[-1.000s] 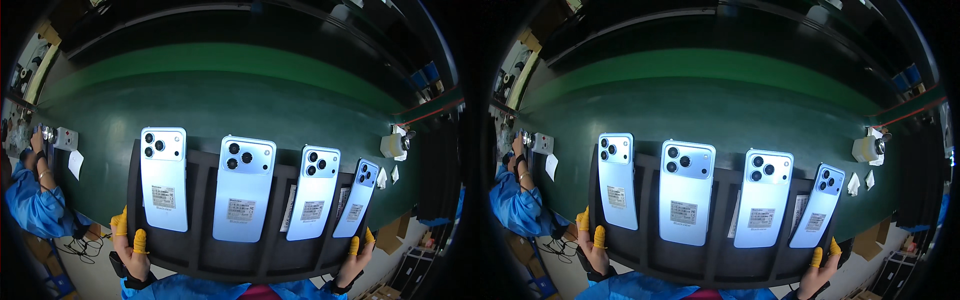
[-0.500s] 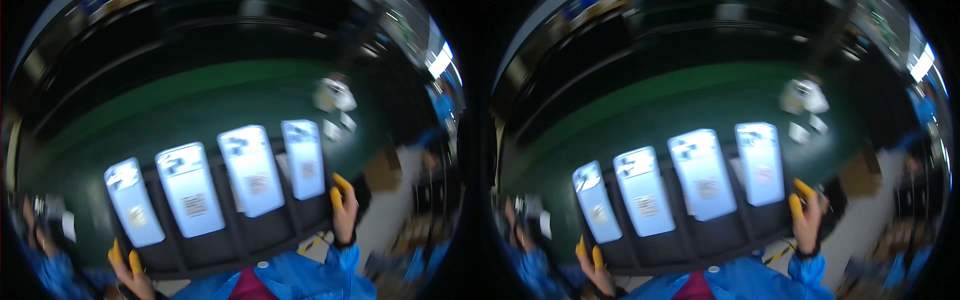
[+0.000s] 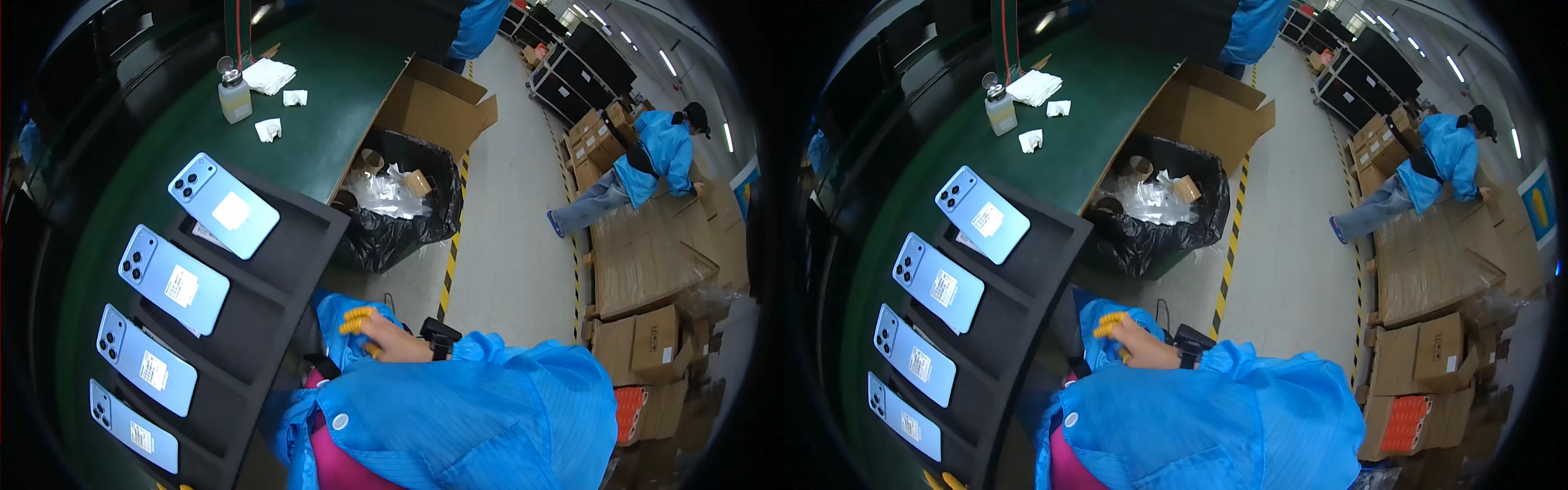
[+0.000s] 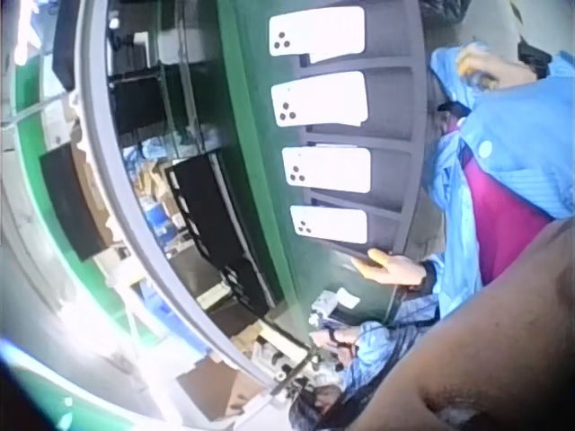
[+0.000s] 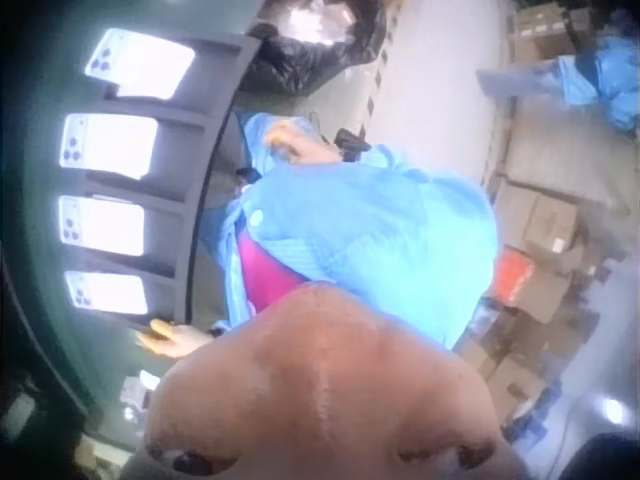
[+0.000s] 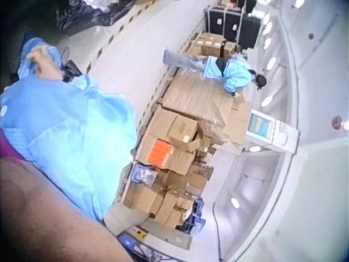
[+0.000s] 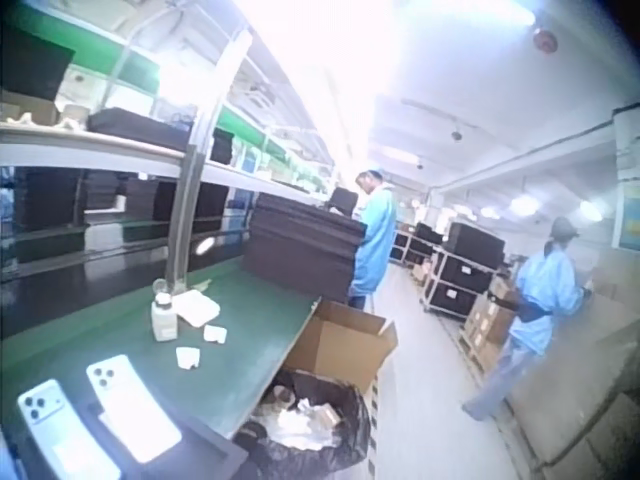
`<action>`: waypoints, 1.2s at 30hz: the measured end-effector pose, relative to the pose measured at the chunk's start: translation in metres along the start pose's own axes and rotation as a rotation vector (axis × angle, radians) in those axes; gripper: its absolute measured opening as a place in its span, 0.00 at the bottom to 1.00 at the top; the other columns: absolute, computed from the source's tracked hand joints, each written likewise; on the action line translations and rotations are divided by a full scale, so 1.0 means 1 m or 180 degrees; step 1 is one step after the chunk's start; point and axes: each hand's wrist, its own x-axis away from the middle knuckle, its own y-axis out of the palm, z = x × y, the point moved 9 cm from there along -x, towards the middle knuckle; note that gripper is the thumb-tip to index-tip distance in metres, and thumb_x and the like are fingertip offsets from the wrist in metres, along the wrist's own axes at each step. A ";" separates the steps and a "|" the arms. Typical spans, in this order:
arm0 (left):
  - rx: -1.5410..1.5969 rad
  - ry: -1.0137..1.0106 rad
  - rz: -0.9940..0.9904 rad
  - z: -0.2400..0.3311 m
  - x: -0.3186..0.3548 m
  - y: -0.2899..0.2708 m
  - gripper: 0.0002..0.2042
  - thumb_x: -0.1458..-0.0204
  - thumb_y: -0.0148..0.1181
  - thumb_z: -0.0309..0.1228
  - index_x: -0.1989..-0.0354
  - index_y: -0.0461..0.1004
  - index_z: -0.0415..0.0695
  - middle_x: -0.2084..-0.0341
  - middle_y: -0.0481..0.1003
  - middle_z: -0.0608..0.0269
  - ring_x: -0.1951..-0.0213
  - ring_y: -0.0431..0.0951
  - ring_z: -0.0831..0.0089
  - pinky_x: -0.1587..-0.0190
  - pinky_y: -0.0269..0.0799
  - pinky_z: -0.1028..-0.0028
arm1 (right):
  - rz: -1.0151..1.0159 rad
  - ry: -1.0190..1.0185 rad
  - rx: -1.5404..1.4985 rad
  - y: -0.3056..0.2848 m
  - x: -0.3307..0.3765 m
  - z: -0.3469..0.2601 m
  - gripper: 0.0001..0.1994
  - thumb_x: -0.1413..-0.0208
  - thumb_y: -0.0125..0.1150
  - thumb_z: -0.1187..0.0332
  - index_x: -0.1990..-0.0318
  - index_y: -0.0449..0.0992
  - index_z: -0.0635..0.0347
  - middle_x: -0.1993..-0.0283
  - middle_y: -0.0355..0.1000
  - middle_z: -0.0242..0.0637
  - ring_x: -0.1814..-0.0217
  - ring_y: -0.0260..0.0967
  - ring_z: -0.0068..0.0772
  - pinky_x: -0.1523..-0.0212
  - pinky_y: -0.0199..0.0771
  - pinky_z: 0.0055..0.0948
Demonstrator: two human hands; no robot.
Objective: Cleaning and inspecting the backs of four smartphones on an assembly line.
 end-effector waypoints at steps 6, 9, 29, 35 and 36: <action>-0.0014 0.0317 0.0139 0.008 0.005 -0.004 0.22 0.41 0.55 0.40 0.45 0.69 0.35 0.48 0.70 0.43 0.48 0.72 0.54 0.42 0.64 0.63 | 0.0298 -0.0320 0.0070 -0.008 -0.010 -0.005 0.29 0.64 0.53 0.87 0.48 0.69 0.59 0.46 0.57 0.52 0.46 0.58 0.53 0.49 0.64 0.37; 0.0254 -0.0216 0.0161 -0.027 0.007 -0.003 0.21 0.43 0.41 0.19 0.40 0.63 0.31 0.44 0.65 0.50 0.44 0.67 0.63 0.40 0.60 0.74 | 0.0410 -0.0313 0.0410 -0.018 -0.006 -0.008 0.26 0.64 0.54 0.87 0.51 0.70 0.61 0.54 0.57 0.54 0.50 0.59 0.55 0.50 0.64 0.38; 0.2017 0.1860 -0.3719 0.174 0.110 0.123 0.15 0.48 0.59 0.26 0.51 0.74 0.37 0.53 0.73 0.49 0.53 0.74 0.57 0.48 0.68 0.68 | -0.0262 0.0188 0.0052 -0.033 -0.017 0.018 0.36 0.67 0.47 0.88 0.41 0.66 0.60 0.31 0.46 0.55 0.32 0.51 0.56 0.43 0.64 0.33; 0.2328 0.1723 -0.4617 0.182 0.146 0.191 0.13 0.47 0.55 0.22 0.52 0.75 0.39 0.54 0.74 0.53 0.54 0.74 0.58 0.50 0.69 0.68 | -0.0172 -0.0503 0.1971 -0.002 -0.006 0.035 0.27 0.54 0.51 0.82 0.42 0.64 0.64 0.33 0.47 0.57 0.33 0.50 0.66 0.42 0.65 0.43; 0.2228 0.1878 -0.4530 0.179 0.151 0.203 0.13 0.46 0.53 0.21 0.52 0.74 0.39 0.54 0.74 0.54 0.55 0.74 0.61 0.50 0.67 0.71 | -0.0272 -0.0548 0.2158 0.006 -0.008 0.028 0.24 0.48 0.48 0.77 0.40 0.61 0.66 0.33 0.46 0.59 0.35 0.50 0.71 0.39 0.61 0.49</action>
